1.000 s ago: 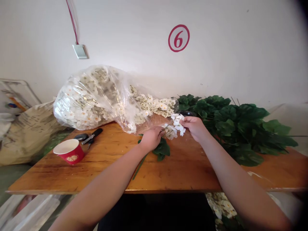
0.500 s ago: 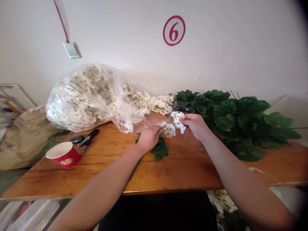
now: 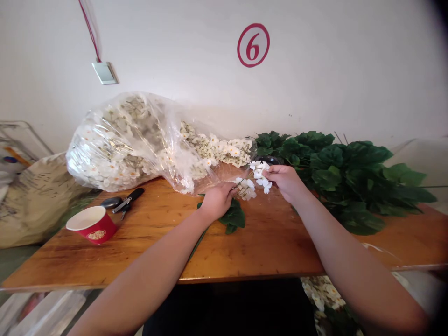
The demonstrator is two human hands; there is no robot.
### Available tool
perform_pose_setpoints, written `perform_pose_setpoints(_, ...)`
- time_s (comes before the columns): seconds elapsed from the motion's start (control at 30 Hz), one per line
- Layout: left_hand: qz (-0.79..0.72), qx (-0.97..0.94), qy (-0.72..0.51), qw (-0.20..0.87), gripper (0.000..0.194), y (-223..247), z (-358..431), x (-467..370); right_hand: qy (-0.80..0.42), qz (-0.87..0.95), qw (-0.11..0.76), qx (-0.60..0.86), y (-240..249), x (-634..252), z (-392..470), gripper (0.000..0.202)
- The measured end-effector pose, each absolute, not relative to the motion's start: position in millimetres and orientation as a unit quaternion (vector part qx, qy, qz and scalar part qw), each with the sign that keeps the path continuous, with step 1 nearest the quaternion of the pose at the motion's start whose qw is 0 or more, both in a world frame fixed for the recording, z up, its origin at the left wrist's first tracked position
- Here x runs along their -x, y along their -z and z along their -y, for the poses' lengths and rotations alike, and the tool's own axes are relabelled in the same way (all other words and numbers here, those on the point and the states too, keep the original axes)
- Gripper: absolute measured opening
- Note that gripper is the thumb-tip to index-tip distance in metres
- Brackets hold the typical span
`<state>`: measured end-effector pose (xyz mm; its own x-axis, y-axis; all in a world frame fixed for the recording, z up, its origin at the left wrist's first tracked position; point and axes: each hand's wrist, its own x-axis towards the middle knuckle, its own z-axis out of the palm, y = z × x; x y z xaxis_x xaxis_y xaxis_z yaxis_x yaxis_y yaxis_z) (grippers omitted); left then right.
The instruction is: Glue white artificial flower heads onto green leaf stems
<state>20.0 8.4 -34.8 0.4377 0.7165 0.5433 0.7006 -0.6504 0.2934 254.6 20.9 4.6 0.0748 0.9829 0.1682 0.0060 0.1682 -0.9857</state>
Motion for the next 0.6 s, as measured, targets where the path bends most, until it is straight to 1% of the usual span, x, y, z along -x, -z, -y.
perform_pose_setpoints(0.23,-0.419,-0.849,-0.322,0.011,0.027,35.5,-8.2,-19.5,-0.454,0.515,0.557,0.467,-8.7,-255.0,-19.7,0.041)
perform_pose_setpoints(0.6,-0.410,-0.853,-0.324,0.010,0.026,35.4,-8.7,-19.3,-0.443,0.524,0.551,0.474,-7.4,-256.6,-20.7,0.040)
